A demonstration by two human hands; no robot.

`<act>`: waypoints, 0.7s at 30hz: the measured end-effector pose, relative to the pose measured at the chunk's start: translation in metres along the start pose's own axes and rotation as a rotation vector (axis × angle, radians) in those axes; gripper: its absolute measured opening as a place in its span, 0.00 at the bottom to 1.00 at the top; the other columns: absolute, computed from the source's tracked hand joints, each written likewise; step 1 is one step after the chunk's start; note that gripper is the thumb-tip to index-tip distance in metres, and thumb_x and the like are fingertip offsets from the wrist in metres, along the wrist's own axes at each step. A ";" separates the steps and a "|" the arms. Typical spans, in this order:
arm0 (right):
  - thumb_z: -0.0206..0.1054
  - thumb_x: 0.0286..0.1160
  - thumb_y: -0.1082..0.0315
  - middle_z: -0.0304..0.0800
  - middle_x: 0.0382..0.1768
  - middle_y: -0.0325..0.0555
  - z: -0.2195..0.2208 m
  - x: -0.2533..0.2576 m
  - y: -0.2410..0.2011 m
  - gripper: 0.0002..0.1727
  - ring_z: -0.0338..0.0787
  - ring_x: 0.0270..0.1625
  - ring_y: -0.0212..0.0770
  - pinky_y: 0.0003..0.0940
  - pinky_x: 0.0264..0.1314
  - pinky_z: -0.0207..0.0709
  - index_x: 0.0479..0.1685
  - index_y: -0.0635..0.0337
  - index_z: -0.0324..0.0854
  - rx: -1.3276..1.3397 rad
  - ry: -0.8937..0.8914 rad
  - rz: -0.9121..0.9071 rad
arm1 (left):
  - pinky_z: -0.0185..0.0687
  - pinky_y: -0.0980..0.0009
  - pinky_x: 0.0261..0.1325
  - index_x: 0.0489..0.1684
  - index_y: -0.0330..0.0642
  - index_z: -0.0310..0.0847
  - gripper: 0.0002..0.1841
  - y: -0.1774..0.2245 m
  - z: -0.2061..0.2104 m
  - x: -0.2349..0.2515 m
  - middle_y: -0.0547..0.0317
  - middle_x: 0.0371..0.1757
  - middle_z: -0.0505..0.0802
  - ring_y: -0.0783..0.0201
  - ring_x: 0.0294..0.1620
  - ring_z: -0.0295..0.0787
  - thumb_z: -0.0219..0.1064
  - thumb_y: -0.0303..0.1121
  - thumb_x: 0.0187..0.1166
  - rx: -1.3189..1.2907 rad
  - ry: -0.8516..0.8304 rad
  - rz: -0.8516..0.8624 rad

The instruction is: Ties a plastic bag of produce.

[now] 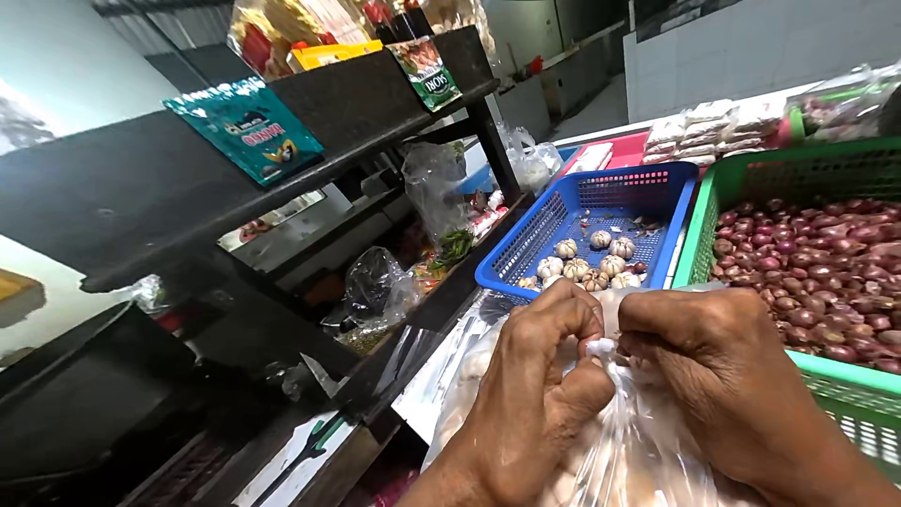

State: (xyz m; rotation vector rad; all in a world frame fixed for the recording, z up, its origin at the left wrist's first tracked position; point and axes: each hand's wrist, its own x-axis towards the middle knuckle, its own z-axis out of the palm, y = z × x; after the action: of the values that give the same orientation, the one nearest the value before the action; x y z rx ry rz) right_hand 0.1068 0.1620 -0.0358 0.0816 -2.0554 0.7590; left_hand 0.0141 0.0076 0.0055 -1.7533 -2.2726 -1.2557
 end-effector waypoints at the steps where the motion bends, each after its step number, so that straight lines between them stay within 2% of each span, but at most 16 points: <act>1: 0.59 0.70 0.65 0.69 0.15 0.20 0.000 0.000 0.001 0.13 0.70 0.19 0.18 0.20 0.17 0.59 0.17 0.42 0.78 0.019 -0.012 0.014 | 0.79 0.81 0.36 0.24 0.51 0.78 0.05 -0.001 0.000 0.000 0.70 0.39 0.84 0.76 0.41 0.82 0.62 0.35 0.69 -0.026 0.008 0.003; 6: 0.61 0.64 0.68 0.72 0.15 0.20 -0.002 0.002 0.005 0.09 0.71 0.18 0.19 0.20 0.16 0.61 0.23 0.42 0.83 0.231 -0.100 0.072 | 0.80 0.80 0.44 0.27 0.50 0.80 0.03 -0.005 -0.001 -0.004 0.67 0.43 0.84 0.72 0.48 0.83 0.64 0.33 0.70 -0.144 0.059 0.017; 10: 0.62 0.63 0.64 0.70 0.16 0.19 -0.002 0.004 0.005 0.07 0.69 0.18 0.18 0.18 0.17 0.60 0.30 0.42 0.86 0.288 -0.166 0.042 | 0.79 0.82 0.42 0.27 0.49 0.81 0.04 -0.004 -0.001 -0.006 0.67 0.42 0.84 0.73 0.47 0.82 0.66 0.34 0.71 -0.134 0.090 0.014; 13: 0.59 0.74 0.62 0.72 0.17 0.19 -0.002 0.004 0.006 0.11 0.71 0.20 0.17 0.18 0.18 0.60 0.26 0.42 0.85 0.293 -0.169 0.024 | 0.80 0.82 0.45 0.28 0.49 0.81 0.02 -0.003 0.000 -0.006 0.68 0.43 0.84 0.74 0.49 0.82 0.66 0.32 0.69 -0.107 0.087 0.025; 15: 0.59 0.78 0.62 0.72 0.16 0.20 -0.002 0.004 0.006 0.14 0.72 0.20 0.17 0.17 0.17 0.60 0.22 0.42 0.82 0.320 -0.174 0.012 | 0.81 0.82 0.47 0.29 0.48 0.81 0.02 -0.004 -0.001 -0.006 0.67 0.45 0.83 0.73 0.51 0.82 0.66 0.32 0.70 -0.111 0.067 0.051; 21: 0.59 0.75 0.66 0.73 0.17 0.21 -0.002 0.003 0.004 0.14 0.73 0.21 0.18 0.16 0.18 0.61 0.20 0.43 0.81 0.324 -0.147 -0.005 | 0.82 0.82 0.48 0.29 0.47 0.82 0.02 -0.003 -0.001 -0.007 0.66 0.46 0.85 0.74 0.51 0.83 0.68 0.31 0.70 -0.103 0.062 0.056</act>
State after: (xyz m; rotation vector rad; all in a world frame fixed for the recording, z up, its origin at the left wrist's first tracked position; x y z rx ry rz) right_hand 0.1050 0.1673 -0.0344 0.3331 -2.0500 1.1053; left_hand 0.0135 0.0014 0.0014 -1.7691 -2.1474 -1.4196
